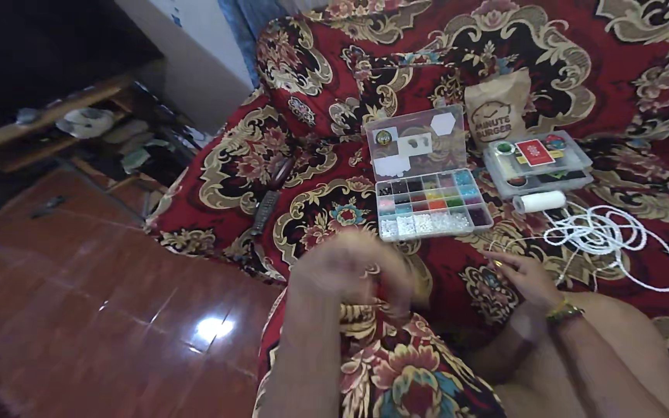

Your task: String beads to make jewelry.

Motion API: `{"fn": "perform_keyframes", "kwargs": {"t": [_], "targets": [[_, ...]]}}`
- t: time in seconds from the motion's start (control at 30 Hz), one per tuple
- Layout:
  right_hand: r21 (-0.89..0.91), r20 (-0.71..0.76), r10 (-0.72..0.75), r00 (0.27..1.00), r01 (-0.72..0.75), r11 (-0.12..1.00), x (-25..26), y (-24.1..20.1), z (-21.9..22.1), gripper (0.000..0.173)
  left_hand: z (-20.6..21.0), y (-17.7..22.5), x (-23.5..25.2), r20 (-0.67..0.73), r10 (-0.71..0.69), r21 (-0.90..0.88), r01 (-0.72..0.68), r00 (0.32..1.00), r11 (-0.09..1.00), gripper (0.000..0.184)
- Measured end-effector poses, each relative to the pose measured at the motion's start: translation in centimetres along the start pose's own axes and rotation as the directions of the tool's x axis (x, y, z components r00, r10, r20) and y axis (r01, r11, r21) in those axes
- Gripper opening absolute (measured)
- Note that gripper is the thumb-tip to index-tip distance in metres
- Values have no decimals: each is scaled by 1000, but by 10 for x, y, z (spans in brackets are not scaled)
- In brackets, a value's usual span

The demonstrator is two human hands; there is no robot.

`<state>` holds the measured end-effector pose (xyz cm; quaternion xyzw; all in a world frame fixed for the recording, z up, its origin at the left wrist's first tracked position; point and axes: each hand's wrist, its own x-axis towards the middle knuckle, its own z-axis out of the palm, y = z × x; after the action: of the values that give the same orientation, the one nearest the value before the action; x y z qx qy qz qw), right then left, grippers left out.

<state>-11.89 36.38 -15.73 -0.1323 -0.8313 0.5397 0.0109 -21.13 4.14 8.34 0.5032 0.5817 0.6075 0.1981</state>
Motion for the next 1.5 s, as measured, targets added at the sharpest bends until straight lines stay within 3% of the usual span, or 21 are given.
{"fn": "perform_keyframes", "kwargs": {"t": [0.07,0.13,0.17,0.27,0.33,0.43,0.63,0.97,1.03,1.17,1.3,1.4,1.5], "targets": [[4,-12,10,1000,-10,1000,2,0,2,33,-40,-64,24,-283,-187,268,265,941,926,30],[-24,-10,35,999,-35,999,4,-1,3,31,-57,-124,43,-455,-420,432,607,785,666,35],[-46,-8,42,999,-42,998,5,-1,3,31,-59,-153,50,-510,-493,481,709,705,516,39],[-62,-7,61,998,-61,996,7,2,3,32,-51,-201,61,-540,-651,551,809,534,206,61],[-62,-18,69,997,-70,996,7,4,5,31,-45,-215,64,-547,-699,551,827,461,114,69],[-69,-18,82,996,-83,994,9,3,7,32,-41,-221,66,-535,-732,562,825,422,65,61],[-56,-31,75,997,-76,996,15,5,11,33,-40,-225,67,-537,-742,534,843,402,70,58],[-108,-61,29,998,-35,994,13,6,14,32,-47,-222,65,-557,-696,538,835,453,113,52],[-140,-114,-3,993,-13,990,10,6,14,33,-50,-228,62,-608,-614,507,841,503,188,42],[-203,-149,-71,986,39,978,8,-18,14,30,-60,-250,61,-633,-475,415,785,612,460,31],[-266,-83,-97,992,72,961,32,-65,26,22,-64,-267,61,-676,-428,331,767,599,550,21],[-347,-50,-180,982,152,925,73,-96,47,20,-60,-276,59,-719,-392,273,753,573,599,18],[-406,-59,-165,984,128,905,121,-117,74,23,-57,-277,58,-735,-375,243,736,565,632,17]]}}
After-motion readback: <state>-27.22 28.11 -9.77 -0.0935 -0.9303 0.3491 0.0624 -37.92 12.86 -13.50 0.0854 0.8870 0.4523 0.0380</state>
